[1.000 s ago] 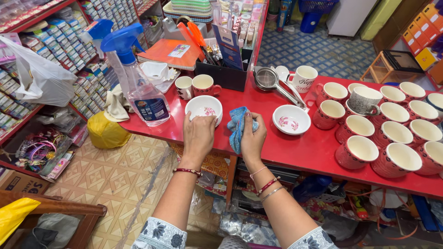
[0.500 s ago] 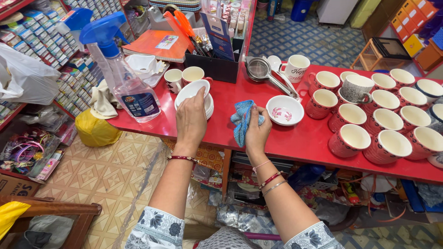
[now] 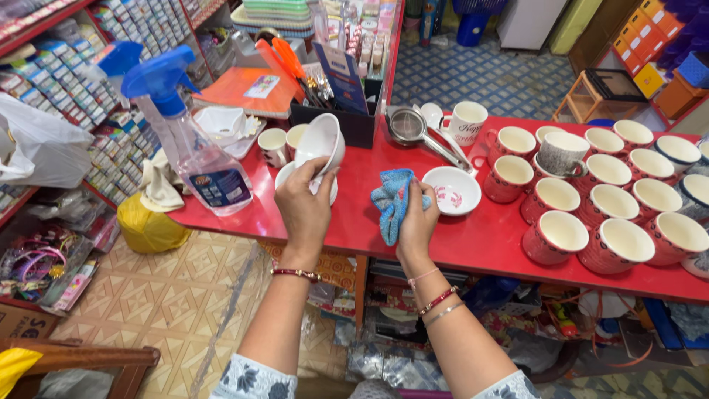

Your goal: The person wipes the interior and exterior of small white bowls with a blue cloth. They handle the bowls one at a time, rotating them to clean all surfaces, and place each cleaned bowl back onto a stack on the red counter.

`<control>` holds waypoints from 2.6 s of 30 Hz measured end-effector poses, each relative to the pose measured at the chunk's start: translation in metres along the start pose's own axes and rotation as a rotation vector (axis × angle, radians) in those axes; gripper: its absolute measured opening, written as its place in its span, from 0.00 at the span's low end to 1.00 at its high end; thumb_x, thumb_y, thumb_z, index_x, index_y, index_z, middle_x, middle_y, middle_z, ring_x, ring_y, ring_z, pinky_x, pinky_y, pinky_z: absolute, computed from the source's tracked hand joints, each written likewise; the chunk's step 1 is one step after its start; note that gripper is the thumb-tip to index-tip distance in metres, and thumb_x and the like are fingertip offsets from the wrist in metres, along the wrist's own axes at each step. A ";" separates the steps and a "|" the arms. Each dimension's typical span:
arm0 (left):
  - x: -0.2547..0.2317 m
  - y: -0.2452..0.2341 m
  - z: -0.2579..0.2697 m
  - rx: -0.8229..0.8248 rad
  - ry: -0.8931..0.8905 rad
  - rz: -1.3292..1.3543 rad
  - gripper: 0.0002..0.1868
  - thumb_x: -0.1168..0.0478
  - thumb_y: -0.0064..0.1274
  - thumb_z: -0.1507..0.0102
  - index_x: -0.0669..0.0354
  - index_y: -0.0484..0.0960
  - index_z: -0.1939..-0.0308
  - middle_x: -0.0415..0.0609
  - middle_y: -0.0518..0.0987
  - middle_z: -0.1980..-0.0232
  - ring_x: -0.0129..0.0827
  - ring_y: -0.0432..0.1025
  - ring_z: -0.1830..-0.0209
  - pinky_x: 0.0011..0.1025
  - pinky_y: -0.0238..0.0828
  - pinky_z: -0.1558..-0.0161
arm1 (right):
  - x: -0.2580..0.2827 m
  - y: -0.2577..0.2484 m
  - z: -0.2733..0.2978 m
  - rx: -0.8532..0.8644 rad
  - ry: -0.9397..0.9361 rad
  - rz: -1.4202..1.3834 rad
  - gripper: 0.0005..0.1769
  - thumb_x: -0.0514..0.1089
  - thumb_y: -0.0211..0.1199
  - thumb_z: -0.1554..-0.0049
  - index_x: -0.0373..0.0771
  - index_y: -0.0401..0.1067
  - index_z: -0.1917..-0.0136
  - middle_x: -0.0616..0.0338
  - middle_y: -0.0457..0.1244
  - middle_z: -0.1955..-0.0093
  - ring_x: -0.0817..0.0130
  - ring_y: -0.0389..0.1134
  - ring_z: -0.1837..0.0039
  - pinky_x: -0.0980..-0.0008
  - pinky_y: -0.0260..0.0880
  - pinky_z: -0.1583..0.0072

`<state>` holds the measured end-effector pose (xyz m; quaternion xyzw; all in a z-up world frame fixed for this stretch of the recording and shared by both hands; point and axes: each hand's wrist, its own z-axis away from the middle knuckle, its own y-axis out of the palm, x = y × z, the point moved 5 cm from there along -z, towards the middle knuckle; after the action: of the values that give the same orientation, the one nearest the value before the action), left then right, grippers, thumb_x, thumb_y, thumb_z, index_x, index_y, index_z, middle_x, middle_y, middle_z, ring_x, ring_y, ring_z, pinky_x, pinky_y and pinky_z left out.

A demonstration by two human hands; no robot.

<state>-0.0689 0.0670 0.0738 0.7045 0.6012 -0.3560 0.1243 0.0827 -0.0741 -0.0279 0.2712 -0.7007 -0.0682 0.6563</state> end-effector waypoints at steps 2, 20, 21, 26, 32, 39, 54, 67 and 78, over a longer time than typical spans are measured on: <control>0.002 0.012 -0.001 0.016 -0.211 0.221 0.10 0.64 0.62 0.37 0.62 0.85 0.53 0.56 0.86 0.62 0.45 0.81 0.63 0.35 0.75 0.61 | 0.011 0.006 0.002 -0.017 0.008 -0.077 0.15 0.52 0.51 0.33 0.39 0.69 0.49 0.65 0.65 0.57 0.80 0.65 0.56 0.76 0.69 0.54; -0.065 0.054 0.018 0.178 -0.067 0.131 0.29 0.46 0.34 0.26 0.65 0.77 0.70 0.61 0.75 0.75 0.56 0.70 0.76 0.47 0.61 0.71 | 0.115 0.037 0.031 0.099 -0.685 0.564 0.14 0.38 0.51 0.35 0.30 0.71 0.40 0.47 0.67 0.45 0.56 0.69 0.42 0.61 0.67 0.38; -0.060 0.057 0.016 0.191 -0.081 0.078 0.31 0.45 0.35 0.26 0.65 0.76 0.73 0.61 0.74 0.76 0.57 0.69 0.77 0.48 0.60 0.72 | 0.115 0.038 0.033 0.119 -0.706 0.609 0.12 0.39 0.53 0.35 0.30 0.71 0.43 0.47 0.67 0.48 0.58 0.68 0.45 0.62 0.67 0.41; -0.026 0.078 0.030 0.151 -0.252 0.336 0.37 0.41 0.34 0.24 0.67 0.72 0.77 0.58 0.71 0.79 0.45 0.64 0.80 0.45 0.59 0.73 | 0.106 0.027 0.021 0.194 -0.653 0.536 0.10 0.41 0.58 0.37 0.30 0.71 0.54 0.54 0.65 0.60 0.69 0.65 0.58 0.65 0.66 0.54; -0.010 0.089 0.032 0.072 -0.315 0.465 0.36 0.41 0.34 0.23 0.67 0.70 0.74 0.52 0.68 0.78 0.33 0.60 0.79 0.40 0.58 0.73 | 0.083 0.013 -0.011 0.158 -0.241 0.007 0.15 0.42 0.56 0.33 0.33 0.66 0.61 0.63 0.59 0.64 0.76 0.56 0.61 0.69 0.57 0.58; -0.011 0.095 0.025 0.225 -0.230 0.157 0.35 0.42 0.37 0.27 0.68 0.75 0.76 0.59 0.71 0.80 0.40 0.64 0.82 0.42 0.58 0.73 | 0.090 0.023 -0.006 0.242 -0.462 0.543 0.19 0.45 0.57 0.33 0.33 0.66 0.63 0.56 0.56 0.68 0.72 0.53 0.67 0.67 0.55 0.62; 0.001 0.104 0.025 0.019 -0.623 0.992 0.32 0.44 0.40 0.20 0.69 0.69 0.69 0.59 0.71 0.76 0.34 0.62 0.73 0.40 0.58 0.68 | 0.086 0.017 -0.030 0.242 -0.287 0.208 0.19 0.45 0.58 0.32 0.32 0.69 0.61 0.52 0.60 0.66 0.74 0.57 0.62 0.65 0.57 0.59; -0.013 0.095 0.019 0.066 -0.555 0.806 0.30 0.46 0.42 0.24 0.66 0.76 0.72 0.51 0.77 0.74 0.24 0.66 0.75 0.33 0.65 0.70 | 0.089 0.019 -0.022 0.182 -0.265 0.169 0.15 0.46 0.56 0.34 0.35 0.71 0.59 0.69 0.63 0.65 0.80 0.60 0.62 0.69 0.61 0.58; -0.026 0.083 0.021 0.267 -0.199 0.152 0.27 0.48 0.44 0.26 0.67 0.81 0.68 0.59 0.73 0.77 0.35 0.64 0.82 0.39 0.61 0.75 | 0.100 0.032 0.002 0.245 -0.528 0.608 0.17 0.46 0.58 0.34 0.34 0.67 0.62 0.64 0.58 0.69 0.78 0.56 0.66 0.66 0.58 0.61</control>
<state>0.0010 0.0141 0.0547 0.7195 0.4783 -0.4901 0.1154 0.0719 -0.0948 0.0744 0.1014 -0.8959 0.1451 0.4075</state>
